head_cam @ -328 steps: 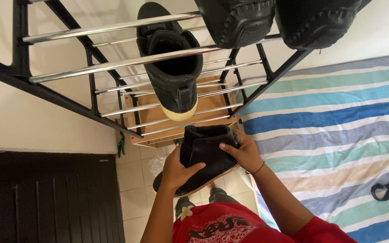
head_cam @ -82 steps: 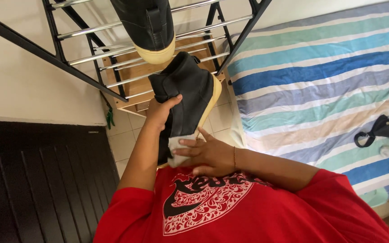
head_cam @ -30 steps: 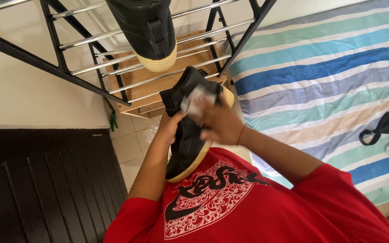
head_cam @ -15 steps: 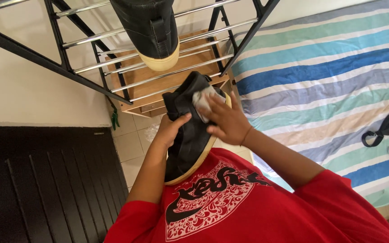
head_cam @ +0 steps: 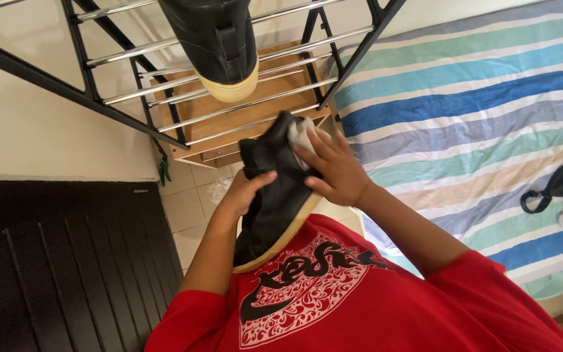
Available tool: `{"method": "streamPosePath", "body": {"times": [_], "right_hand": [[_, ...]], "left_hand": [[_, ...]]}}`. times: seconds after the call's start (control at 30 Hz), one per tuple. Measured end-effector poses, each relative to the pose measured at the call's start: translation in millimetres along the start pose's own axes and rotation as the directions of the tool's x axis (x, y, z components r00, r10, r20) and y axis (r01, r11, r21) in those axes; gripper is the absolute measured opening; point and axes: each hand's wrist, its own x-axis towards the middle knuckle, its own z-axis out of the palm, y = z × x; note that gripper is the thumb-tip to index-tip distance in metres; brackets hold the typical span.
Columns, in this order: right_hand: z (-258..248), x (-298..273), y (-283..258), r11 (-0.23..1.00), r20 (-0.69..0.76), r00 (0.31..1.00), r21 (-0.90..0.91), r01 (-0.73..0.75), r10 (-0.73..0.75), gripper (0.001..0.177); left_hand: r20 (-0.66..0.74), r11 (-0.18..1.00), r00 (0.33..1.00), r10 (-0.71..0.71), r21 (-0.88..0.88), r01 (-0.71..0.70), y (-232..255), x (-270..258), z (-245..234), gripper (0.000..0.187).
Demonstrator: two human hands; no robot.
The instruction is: The person wipes a black shoe with a white cloth, cleaning the upper, sides, and sole. The shoe is rotated and turned over to access different surfaces during the cleaning process.
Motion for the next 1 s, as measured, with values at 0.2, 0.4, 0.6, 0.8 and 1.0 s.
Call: {"method": "streamPosePath", "body": {"times": [0.2, 0.4, 0.6, 0.8, 1.0], "right_hand": [[-14, 33, 10, 0.992, -0.101, 0.987, -0.024, 0.125, -0.127, 0.069], [-14, -24, -8, 0.998, 0.109, 0.992, 0.012, 0.064, -0.065, 0.070], [3, 36, -15, 0.970, -0.078, 0.992, -0.232, 0.075, -0.095, 0.077], [1, -2, -28, 0.979, 0.068, 0.988, -0.142, 0.149, -0.140, 0.075], [20, 19, 2, 0.986, -0.052, 0.995, -0.144, -0.087, 0.080, 0.078]], "left_hand": [[0.068, 0.999, 0.998, 0.002, 0.054, -0.005, -8, 7, 8, 0.055], [-0.006, 0.996, 1.000, -0.029, 0.080, 0.029, 3, 8, -20, 0.057], [0.032, 0.993, 0.999, 0.030, 0.115, -0.033, 6, 13, 7, 0.057], [-0.073, 0.997, 0.994, 0.076, 0.038, -0.074, -2, 16, -8, 0.059], [-0.066, 0.995, 0.998, 0.016, 0.096, -0.009, -19, 13, 0, 0.064]]}}
